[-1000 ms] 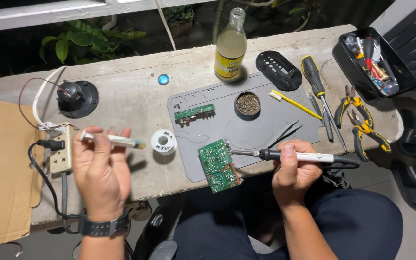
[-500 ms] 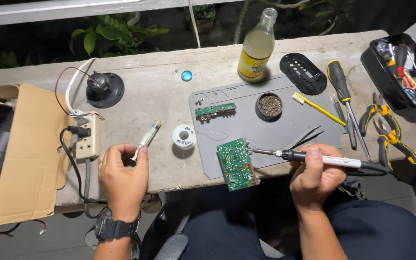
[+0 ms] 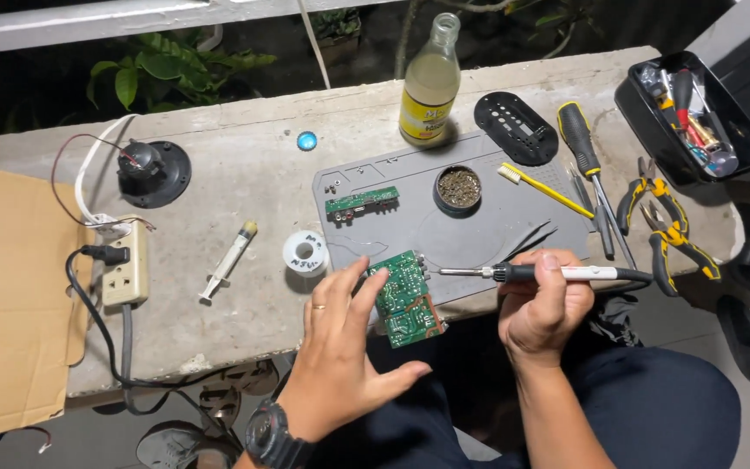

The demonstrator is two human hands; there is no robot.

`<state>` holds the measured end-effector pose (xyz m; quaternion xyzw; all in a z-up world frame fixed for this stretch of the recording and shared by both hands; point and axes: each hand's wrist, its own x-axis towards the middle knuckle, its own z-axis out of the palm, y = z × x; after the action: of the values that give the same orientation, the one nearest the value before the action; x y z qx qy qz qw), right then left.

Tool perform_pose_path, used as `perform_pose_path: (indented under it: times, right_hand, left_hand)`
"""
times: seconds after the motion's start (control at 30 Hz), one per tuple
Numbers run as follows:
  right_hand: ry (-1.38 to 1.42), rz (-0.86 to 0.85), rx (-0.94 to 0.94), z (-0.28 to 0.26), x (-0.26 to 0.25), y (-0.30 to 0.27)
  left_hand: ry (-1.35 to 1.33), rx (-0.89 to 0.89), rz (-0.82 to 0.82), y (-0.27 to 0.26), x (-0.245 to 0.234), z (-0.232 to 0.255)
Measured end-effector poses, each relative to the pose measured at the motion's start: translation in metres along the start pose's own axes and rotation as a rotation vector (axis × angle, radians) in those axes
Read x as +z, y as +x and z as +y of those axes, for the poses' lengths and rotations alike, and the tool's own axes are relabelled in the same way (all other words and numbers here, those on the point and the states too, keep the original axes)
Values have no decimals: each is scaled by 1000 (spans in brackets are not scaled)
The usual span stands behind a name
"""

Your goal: The person solders a green circuit board using a soldering iron and solder wire. They hold the board with one hand while applying heat and solder to specific points on the board's surface.

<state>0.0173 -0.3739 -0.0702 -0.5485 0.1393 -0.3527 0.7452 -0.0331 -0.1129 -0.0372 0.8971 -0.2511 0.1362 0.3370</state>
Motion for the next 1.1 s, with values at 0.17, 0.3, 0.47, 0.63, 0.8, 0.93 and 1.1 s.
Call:
perform_pose_path:
  times: [0.17, 0.3, 0.47, 0.63, 0.8, 0.93, 1.1]
  right_hand:
    - [19, -28, -18, 0, -2, -1]
    - [42, -33, -24, 5, -3, -1]
    - [-4, -35, -38, -1, -1, -2]
    - [-9, -36, -34, 0, -3, -3]
    - [17, -59, -45, 2, -5, -2]
    - [9, -62, -37, 3, -6, -2]
    - [44, -51, -21, 6, -8, -1]
  left_hand:
    - [26, 10, 29, 11, 9, -6]
    - [-71, 122, 134, 19, 5, -4]
    - [-153, 143, 178, 15, 18, -14]
    - [-141, 171, 200, 11, 22, -18]
    - [-137, 181, 182, 7, 24, -23]
    - [-128, 183, 186, 8, 23, -23]
    - [-124, 189, 200, 9, 22, -22]
